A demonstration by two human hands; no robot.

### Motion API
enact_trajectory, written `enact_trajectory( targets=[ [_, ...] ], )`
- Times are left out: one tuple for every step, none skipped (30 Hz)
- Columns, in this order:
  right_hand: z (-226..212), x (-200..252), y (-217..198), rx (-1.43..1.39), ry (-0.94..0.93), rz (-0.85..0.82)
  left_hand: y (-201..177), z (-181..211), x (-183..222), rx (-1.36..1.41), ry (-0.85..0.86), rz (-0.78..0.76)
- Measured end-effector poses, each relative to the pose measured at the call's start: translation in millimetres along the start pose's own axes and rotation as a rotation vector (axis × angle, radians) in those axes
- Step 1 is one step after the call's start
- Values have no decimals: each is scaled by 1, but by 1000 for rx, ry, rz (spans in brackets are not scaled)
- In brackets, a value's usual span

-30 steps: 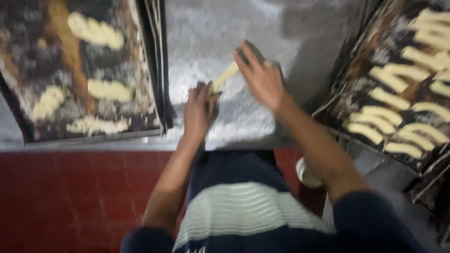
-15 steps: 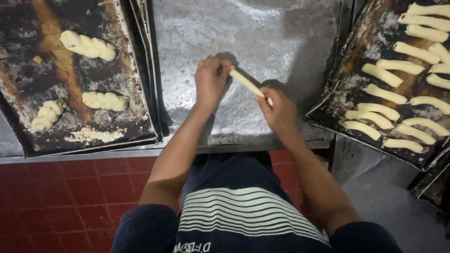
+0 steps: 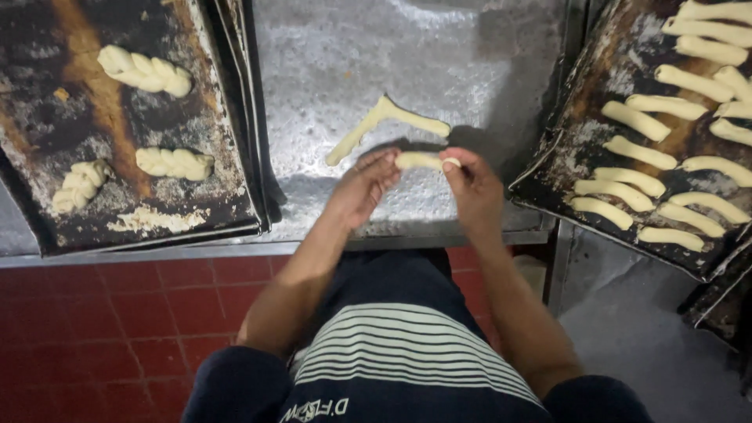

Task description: Braiding strips of dough into a specific shape and arranging them on baking trays.

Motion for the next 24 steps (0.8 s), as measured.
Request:
enact_trajectory(
  targets=[
    [6,1,3,0,6,-6,-9,-5,0,3,-2,8],
    [12,-3,5,-137,17,-4,-15,-5,-6,-61,22,-6],
    [18,-8,7,-275,28,-3,-21,-6,-12,-125,46,-19],
    [23,-6,11,-272,35,-1,-21,-10,-14,-121,39,-17],
    [28,-5,14,-321,40,12,-21,-13,-17,-250,41,20],
    [33,-8,20,-375,36,22,-20,-12,-22,-384,52,56],
    [40,-7,20,-376,34,21,-13,2,-18,-385,54,55],
    [47,-7,19,-345,31,56,-6,18,-14,-542,178,153],
    [55,-6,17,-314,27,91,2,33,-8,-696,304,251],
    [63,-2,14,-314,31,89,-4,39,-22,-696,301,255],
    [71,1,10,-141,68,51,-8,47,-34,-914,387,258],
    [78,1,10,29,95,13,-11,59,-48,-1136,480,258],
    [64,-7,13,25,90,10,-15,61,-61,-1139,486,262],
    [44,-14,14,325,-192,84,-15,60,-72,-1336,577,228],
    [24,-18,17,621,-480,157,-16,59,-84,-1533,668,191],
    [33,-33,18,621,-482,159,-19,60,-90,-1533,671,190],
    [40,-47,20,747,-578,146,-21,60,-97,-1552,617,155],
    [48,-56,23,872,-665,135,-25,59,-102,-1574,555,113],
    [50,-45,17,872,-658,139,-24,56,-105,-1577,550,107],
    [52,-37,11,847,-618,134,-23,57,-110,-1585,542,152],
    [53,-28,7,821,-578,129,-22,59,-114,-1593,534,197],
    [60,-24,5,820,-578,132,-21,62,-117,-1595,535,196],
    [69,-19,4,900,-512,81,-18,67,-118,-1528,696,140],
    [79,-8,-2,984,-434,20,-16,64,-114,-1449,840,86]
  ],
)
Point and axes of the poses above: each hand's wrist, its own x-axis away from the middle knuckle, its own y-axis out of the palm, z = x × y, the point moved 2 cm from there along -x, towards the middle knuckle, and after that the axes turned 7 degrees about -z, right-handed, at the moved point
